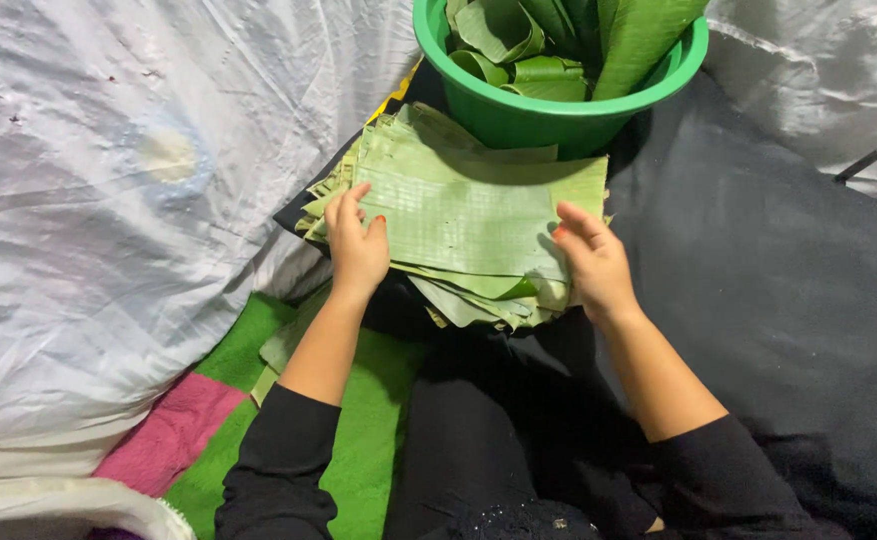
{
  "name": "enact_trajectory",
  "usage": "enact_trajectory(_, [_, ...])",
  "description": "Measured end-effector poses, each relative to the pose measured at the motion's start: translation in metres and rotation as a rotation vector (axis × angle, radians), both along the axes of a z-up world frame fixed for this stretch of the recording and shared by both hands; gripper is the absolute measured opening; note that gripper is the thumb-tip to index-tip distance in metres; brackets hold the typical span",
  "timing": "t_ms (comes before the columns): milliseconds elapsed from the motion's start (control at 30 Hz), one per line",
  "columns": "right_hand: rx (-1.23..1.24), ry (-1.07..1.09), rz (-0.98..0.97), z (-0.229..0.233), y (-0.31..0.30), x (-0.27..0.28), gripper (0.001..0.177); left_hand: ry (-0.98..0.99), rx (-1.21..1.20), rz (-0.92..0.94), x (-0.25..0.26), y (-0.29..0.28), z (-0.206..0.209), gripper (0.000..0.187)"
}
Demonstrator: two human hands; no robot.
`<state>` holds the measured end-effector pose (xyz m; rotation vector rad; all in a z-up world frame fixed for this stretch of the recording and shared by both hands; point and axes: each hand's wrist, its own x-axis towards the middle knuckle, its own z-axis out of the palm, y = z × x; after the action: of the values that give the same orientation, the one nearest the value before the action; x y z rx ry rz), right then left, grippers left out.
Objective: Clean a banana leaf with a cloth and fold it into a cone shape, securing it with a toothpick
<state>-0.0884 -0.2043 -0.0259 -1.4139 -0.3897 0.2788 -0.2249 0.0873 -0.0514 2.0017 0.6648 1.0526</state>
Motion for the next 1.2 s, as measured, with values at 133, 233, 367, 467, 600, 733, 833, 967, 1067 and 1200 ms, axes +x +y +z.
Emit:
enact_trajectory(133, [-0.35, -0.244, 0.016, -0.027, -0.012, 0.003, 0.044, 0.152, 0.19, 0.061, -0.016, -0.005, 0.005, 0.045])
enact_trajectory(233, [-0.725, -0.591, -0.022, -0.055, -0.016, 0.011, 0.039, 0.364, 0.291, 0.159, -0.019, -0.001, -0.01, 0.045])
enact_trajectory(367, [-0.764, -0.719, -0.024, -0.06, -0.014, 0.004, 0.036, 0.462, 0.374, 0.238, -0.023, -0.001, -0.02, 0.044])
enact_trajectory(467, [-0.729, -0.682, -0.004, -0.058, -0.014, 0.005, 0.038, 0.503, 0.319, 0.245, -0.027, -0.005, -0.016, 0.045])
enact_trajectory(600, [-0.672, -0.498, 0.039, -0.054, -0.016, 0.002, 0.037, 0.408, 0.351, 0.288, -0.029, 0.002, -0.027, 0.062])
enact_trajectory(733, [-0.539, -0.36, 0.042, -0.02, -0.016, -0.023, 0.035, 0.294, 0.328, 0.273, -0.039, -0.003, -0.007, 0.064])
enact_trajectory(833, [-0.51, -0.386, 0.018, -0.021, -0.017, -0.022, 0.037, 0.173, 0.35, 0.238, -0.046, -0.005, 0.001, 0.066])
enact_trajectory(967, [-0.431, -0.408, 0.013, -0.015, -0.026, -0.023, 0.039, 0.063, 0.42, 0.184, -0.052, -0.023, 0.019, 0.067])
enact_trajectory(1067, [-0.413, -0.389, -0.013, -0.01, -0.039, -0.025, 0.04, 0.027, 0.45, 0.184, -0.056, -0.03, 0.026, 0.061])
enact_trajectory(1200, [-0.444, -0.37, -0.03, -0.018, -0.06, -0.017, 0.04, 0.06, 0.372, 0.166, -0.061, -0.033, 0.024, 0.057])
